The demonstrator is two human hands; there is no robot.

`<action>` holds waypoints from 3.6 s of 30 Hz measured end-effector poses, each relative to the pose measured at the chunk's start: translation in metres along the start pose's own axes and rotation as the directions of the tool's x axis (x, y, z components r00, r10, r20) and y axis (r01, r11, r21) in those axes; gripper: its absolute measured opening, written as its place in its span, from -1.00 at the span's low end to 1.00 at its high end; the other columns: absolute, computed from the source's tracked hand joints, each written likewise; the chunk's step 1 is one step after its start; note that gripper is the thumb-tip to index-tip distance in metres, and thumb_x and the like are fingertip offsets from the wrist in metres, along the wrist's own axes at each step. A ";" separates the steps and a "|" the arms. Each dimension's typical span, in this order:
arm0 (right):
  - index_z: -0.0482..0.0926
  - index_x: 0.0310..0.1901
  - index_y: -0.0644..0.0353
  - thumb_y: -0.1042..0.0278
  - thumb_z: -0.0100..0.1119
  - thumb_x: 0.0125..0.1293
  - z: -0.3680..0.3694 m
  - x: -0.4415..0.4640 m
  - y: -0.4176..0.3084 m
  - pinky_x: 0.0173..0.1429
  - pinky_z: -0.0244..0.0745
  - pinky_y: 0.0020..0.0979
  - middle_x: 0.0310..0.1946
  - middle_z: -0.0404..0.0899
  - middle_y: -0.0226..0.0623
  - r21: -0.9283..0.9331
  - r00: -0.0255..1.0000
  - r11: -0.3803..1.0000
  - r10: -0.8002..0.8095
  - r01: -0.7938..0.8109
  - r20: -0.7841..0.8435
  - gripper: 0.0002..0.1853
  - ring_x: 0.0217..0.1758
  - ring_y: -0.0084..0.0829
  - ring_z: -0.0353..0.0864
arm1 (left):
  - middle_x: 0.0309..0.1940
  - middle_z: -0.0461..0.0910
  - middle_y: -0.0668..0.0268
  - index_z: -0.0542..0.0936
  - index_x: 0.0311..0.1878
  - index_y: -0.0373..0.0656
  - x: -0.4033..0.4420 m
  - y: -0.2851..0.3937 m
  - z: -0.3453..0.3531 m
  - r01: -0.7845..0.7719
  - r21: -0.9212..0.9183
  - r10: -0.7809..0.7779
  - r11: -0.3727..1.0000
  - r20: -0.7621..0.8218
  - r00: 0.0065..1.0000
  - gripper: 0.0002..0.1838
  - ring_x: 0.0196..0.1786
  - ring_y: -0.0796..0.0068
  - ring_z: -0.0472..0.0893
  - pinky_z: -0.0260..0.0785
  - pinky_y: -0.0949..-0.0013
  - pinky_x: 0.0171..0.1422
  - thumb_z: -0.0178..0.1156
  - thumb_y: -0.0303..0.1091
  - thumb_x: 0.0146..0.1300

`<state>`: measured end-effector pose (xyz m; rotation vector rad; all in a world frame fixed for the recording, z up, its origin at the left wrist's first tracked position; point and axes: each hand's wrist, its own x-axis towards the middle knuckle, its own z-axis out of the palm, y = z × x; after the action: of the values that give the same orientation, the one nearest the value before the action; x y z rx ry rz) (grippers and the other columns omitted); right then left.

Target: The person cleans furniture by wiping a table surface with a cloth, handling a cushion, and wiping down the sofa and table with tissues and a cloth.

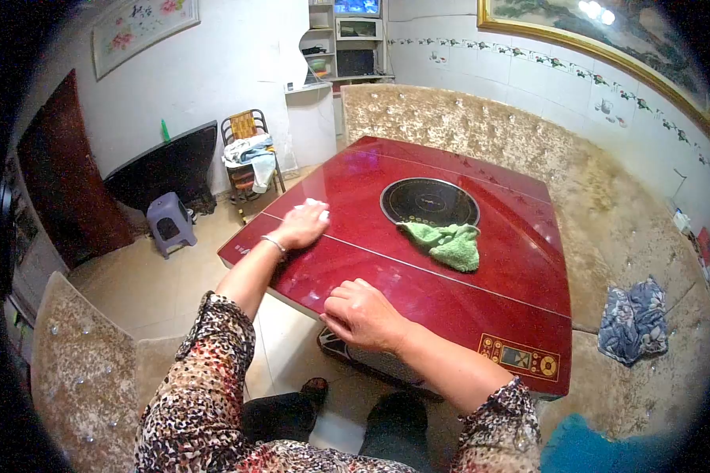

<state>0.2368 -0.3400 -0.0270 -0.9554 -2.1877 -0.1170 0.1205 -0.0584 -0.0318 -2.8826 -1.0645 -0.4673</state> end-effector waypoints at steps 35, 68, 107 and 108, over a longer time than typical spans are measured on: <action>0.49 -0.41 0.19 0.34 0.37 0.23 0.011 -0.001 0.000 -0.10 0.46 -0.15 -0.43 0.50 -0.21 -0.025 0.994 0.994 -0.107 0.107 -0.021 -0.78 -0.27 -0.15 0.51 | 0.50 0.29 -0.07 0.30 0.49 -0.28 -0.015 0.107 0.009 -0.428 -0.148 0.435 0.892 0.020 0.900 -0.38 0.62 0.00 0.18 0.01 0.00 0.66 -0.11 -0.04 0.56; 0.48 0.33 0.19 0.05 0.23 0.41 -0.007 0.006 0.021 0.42 0.34 -0.09 0.27 0.53 -0.03 0.045 0.926 0.971 0.238 -0.235 -0.294 -0.44 0.36 -0.03 0.47 | 0.07 0.55 0.02 0.49 0.16 -0.24 -0.127 0.147 -0.030 -0.328 -0.712 0.400 0.621 -0.072 0.914 -0.57 0.16 0.09 0.52 0.36 0.11 0.35 0.25 -0.42 0.21; 0.21 0.58 -0.25 -0.13 -0.30 0.59 -0.009 0.002 0.090 0.65 -0.15 0.12 0.63 0.08 -0.18 -0.508 0.633 0.649 0.738 -0.567 0.236 -0.41 0.71 -0.15 -0.04 | 0.27 0.60 0.16 0.64 0.17 -0.10 -0.128 0.025 -0.018 0.067 -0.239 -0.133 0.969 -0.268 0.954 -0.57 0.44 0.10 0.43 0.21 0.04 0.53 0.17 -0.05 0.38; 0.19 0.58 -0.22 -0.13 -0.31 0.60 -0.019 -0.011 0.084 0.66 -0.16 0.09 0.64 0.06 -0.19 -0.506 0.626 0.644 0.744 -0.574 0.236 -0.40 0.71 -0.16 -0.06 | 0.27 0.60 0.15 0.64 0.17 -0.10 -0.127 0.023 -0.015 0.052 -0.232 -0.118 0.971 -0.282 0.952 -0.57 0.44 0.09 0.45 0.21 0.03 0.53 0.16 -0.06 0.38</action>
<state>0.3084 -0.2927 -0.0369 -2.1727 -2.0338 0.0349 0.0394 -0.1578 -0.0527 -2.8264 -1.1527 -1.0474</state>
